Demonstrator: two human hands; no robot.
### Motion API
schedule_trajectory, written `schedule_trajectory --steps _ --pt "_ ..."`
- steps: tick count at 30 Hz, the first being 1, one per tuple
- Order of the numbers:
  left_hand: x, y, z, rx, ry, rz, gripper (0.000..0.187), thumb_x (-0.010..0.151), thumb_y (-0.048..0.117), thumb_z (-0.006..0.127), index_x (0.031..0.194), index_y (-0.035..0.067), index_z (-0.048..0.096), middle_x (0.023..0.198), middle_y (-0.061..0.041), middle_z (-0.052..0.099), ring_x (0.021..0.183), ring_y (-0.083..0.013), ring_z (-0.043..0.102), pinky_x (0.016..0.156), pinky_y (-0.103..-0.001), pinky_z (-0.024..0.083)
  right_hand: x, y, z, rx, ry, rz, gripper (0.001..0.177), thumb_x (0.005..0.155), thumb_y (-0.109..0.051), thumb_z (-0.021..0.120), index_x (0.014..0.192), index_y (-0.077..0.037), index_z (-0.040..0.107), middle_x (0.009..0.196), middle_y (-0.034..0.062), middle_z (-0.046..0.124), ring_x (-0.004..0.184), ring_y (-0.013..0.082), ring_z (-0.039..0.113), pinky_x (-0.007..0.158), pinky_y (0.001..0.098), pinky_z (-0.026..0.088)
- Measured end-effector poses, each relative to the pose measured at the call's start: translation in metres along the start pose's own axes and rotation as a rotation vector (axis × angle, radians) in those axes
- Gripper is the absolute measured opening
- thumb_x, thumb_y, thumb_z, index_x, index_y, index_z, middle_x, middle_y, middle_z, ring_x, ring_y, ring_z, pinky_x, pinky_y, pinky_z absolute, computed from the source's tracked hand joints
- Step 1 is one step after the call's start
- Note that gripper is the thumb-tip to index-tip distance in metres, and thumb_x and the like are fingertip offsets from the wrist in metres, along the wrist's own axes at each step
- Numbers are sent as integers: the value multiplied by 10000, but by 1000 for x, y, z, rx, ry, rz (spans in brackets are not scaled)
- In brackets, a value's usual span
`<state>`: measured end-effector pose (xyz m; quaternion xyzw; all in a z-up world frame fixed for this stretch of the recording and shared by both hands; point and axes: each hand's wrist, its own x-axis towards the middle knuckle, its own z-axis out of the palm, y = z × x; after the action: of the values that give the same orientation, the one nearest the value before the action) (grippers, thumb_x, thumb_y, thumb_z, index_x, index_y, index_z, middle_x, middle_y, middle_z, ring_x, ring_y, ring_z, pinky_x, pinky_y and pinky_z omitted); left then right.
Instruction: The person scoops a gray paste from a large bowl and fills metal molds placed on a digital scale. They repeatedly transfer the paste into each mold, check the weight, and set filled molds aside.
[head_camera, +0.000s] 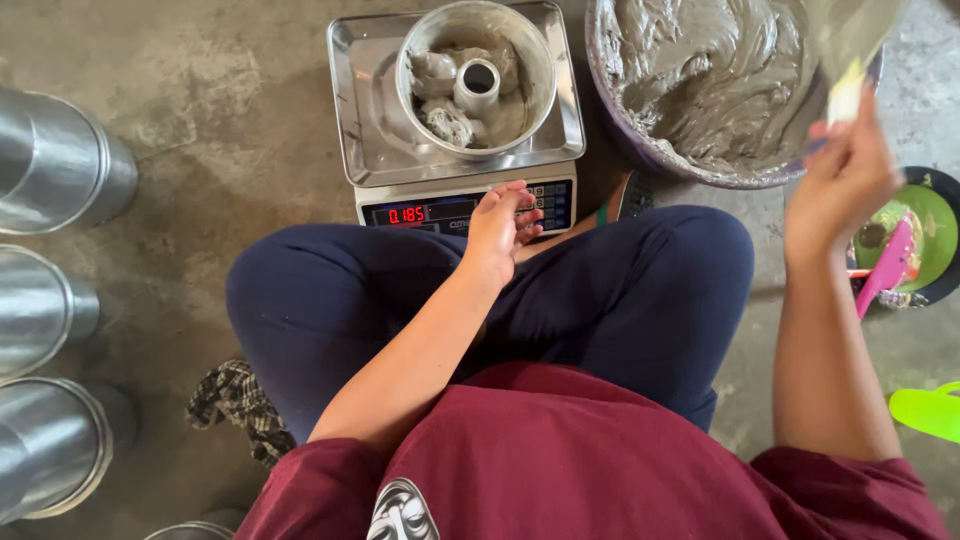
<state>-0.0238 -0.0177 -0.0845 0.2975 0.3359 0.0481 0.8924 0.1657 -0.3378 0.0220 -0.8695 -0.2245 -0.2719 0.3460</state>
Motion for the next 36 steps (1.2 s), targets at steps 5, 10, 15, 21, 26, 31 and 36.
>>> schedule_trajectory --steps 5,10,15,21,26,31,36 --pt "3 -10 10 10 -1 -22 281 921 154 612 1195 92 593 981 -49 638 815 -174 659 676 -331 561 -30 58 -10 -774 -526 -96 268 1051 -180 571 1257 -210 740 859 164 709 815 389 701 677 504 523" --pt "6 -13 7 28 2 -5 280 917 146 629 1189 86 602 987 -46 645 821 -166 661 675 -323 566 -24 57 4 -938 -542 -74 206 1059 -167 572 1118 -214 764 845 139 707 764 371 710 608 492 511" --pt "6 -11 -2 23 31 -14 299 905 136 630 1199 87 606 975 -39 651 808 -161 662 663 -325 568 -26 35 12 -677 -439 -69 288 1045 -150 567 1246 -235 755 905 153 707 836 385 698 688 496 505" --pt "9 -6 -14 11 48 10 303 917 134 631 1212 69 606 965 -47 648 808 -167 668 668 -321 570 -27 36 14 -649 -463 -38 250 1106 -192 568 1258 -255 756 967 159 727 884 392 701 743 496 512" --pt "15 1 -29 -48 107 55 306 908 109 612 1212 74 605 947 -62 650 768 -179 674 648 -332 570 -11 45 20 -722 -623 -58 266 1041 -169 583 1160 -270 799 873 172 719 816 395 696 679 496 514" --pt "14 21 -49 -74 155 102 301 923 120 620 1222 91 604 973 -59 656 772 -175 670 660 -340 572 27 30 63 -461 -395 -205 308 1034 -107 582 1205 -255 791 935 122 721 921 358 677 814 517 478" --pt "4 32 -48 -72 172 90 300 926 127 628 1224 97 614 992 -46 659 816 -173 683 705 -344 585 44 21 132 -581 -531 -207 353 956 -73 610 1122 -296 827 831 140 739 775 347 685 969 630 379"
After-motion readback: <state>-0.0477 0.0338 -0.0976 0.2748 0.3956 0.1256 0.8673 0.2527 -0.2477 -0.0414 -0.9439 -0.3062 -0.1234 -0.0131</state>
